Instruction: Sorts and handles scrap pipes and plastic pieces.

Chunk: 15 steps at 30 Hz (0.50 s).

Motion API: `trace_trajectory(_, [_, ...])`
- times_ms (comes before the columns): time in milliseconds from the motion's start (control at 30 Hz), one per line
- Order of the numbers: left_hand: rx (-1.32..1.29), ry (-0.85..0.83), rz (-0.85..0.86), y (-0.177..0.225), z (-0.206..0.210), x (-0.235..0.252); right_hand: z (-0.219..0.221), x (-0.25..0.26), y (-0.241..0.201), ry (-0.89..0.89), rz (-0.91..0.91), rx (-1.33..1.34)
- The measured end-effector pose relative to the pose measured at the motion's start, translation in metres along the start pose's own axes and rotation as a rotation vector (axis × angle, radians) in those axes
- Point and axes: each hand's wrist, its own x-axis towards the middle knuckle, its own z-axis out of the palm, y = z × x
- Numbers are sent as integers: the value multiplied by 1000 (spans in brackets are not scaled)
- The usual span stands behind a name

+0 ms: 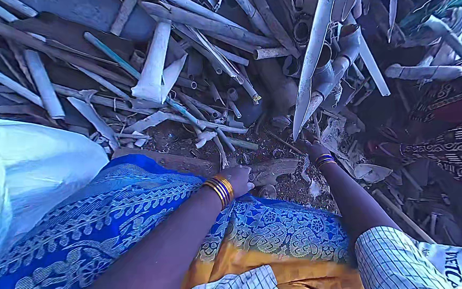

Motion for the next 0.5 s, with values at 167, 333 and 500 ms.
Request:
trace_trajectory(167, [-17, -16, 2, -1, -2, 4, -15, -2, 8, -116, 34, -64])
trace_trajectory(333, [-35, -1, 7, -3, 2, 10, -18, -5, 8, -157, -8, -99])
trace_trajectory(500, [-49, 5, 0, -4, 5, 3, -30, -23, -11, -202, 62, -153])
